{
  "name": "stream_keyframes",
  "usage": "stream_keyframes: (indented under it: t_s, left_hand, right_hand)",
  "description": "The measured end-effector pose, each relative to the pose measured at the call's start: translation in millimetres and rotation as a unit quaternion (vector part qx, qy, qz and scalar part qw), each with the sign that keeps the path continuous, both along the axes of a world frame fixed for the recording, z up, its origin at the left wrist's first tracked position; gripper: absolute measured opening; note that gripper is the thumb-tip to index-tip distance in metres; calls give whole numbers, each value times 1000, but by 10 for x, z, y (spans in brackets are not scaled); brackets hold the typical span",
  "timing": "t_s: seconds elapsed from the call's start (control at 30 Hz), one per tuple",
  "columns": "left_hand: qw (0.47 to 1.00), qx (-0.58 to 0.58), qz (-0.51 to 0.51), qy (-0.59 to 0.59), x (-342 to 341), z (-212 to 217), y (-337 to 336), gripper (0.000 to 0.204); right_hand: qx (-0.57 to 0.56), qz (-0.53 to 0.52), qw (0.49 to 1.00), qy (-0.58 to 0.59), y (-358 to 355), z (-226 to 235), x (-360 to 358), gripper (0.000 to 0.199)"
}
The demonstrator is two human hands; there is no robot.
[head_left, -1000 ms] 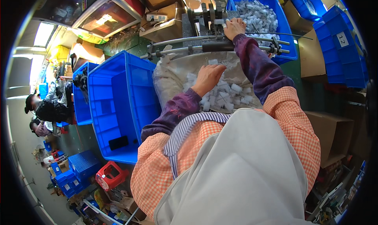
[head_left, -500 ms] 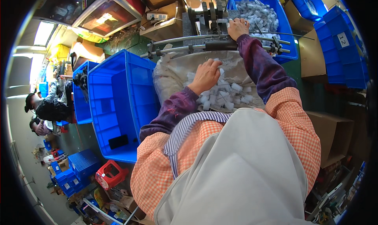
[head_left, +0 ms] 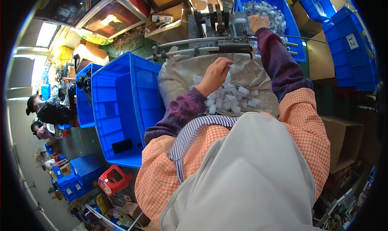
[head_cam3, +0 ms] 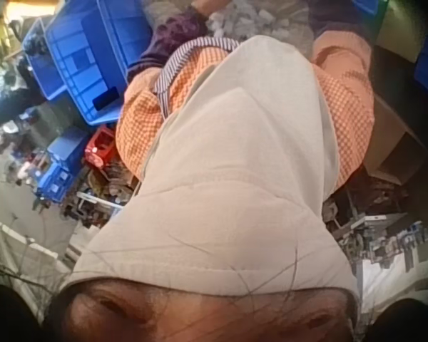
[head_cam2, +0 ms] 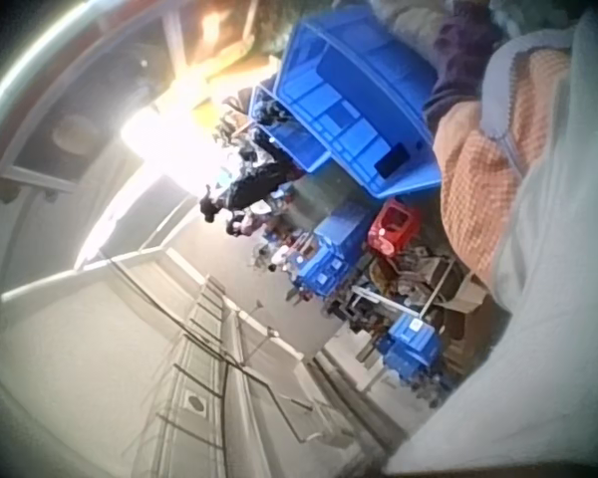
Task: The person repeatedly picks up small white cotton-like pieces from a cloth on a table and places them into a blue bin. The person handles the pieces one at a time throughout the clip.
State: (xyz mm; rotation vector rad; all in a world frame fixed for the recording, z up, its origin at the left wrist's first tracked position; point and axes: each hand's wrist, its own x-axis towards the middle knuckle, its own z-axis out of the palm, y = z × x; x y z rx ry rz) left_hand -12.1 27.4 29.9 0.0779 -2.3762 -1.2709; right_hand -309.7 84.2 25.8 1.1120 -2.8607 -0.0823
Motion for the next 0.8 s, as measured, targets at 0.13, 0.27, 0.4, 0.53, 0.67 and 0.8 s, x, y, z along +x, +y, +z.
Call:
stream_keyframes:
  t_s: [0.13, 0.27, 0.4, 0.53, 0.67, 0.8]
  left_hand:
    - [999, -22, 32, 18, -123, 91, 60, 17]
    - [992, -73, 63, 79, -271, 150, 73, 16]
    - [996, 15, 78, 46, -330, 150, 101, 24]
    - [997, 12, 79, 7, -203, -173, 103, 33]
    - [968, -205, -48, -139, 74, -335, 183, 39]
    - [907, -342, -104, -221, 209, -469, 273, 23]
  right_hand:
    - [-85, -89, 992, 39, 398, 163, -69, 27]
    - [-148, 156, 876, -431, 644, 524, 625, 41]
    - [-185, 324, 825, -425, 566, 297, 902, 26]
    - [-167, 271, 864, -389, 278, 117, 611, 23]
    - [-277, 210, 917, -193, 72, -141, 401, 20]
    - [-241, 128, 962, -18, -122, -329, 344, 18]
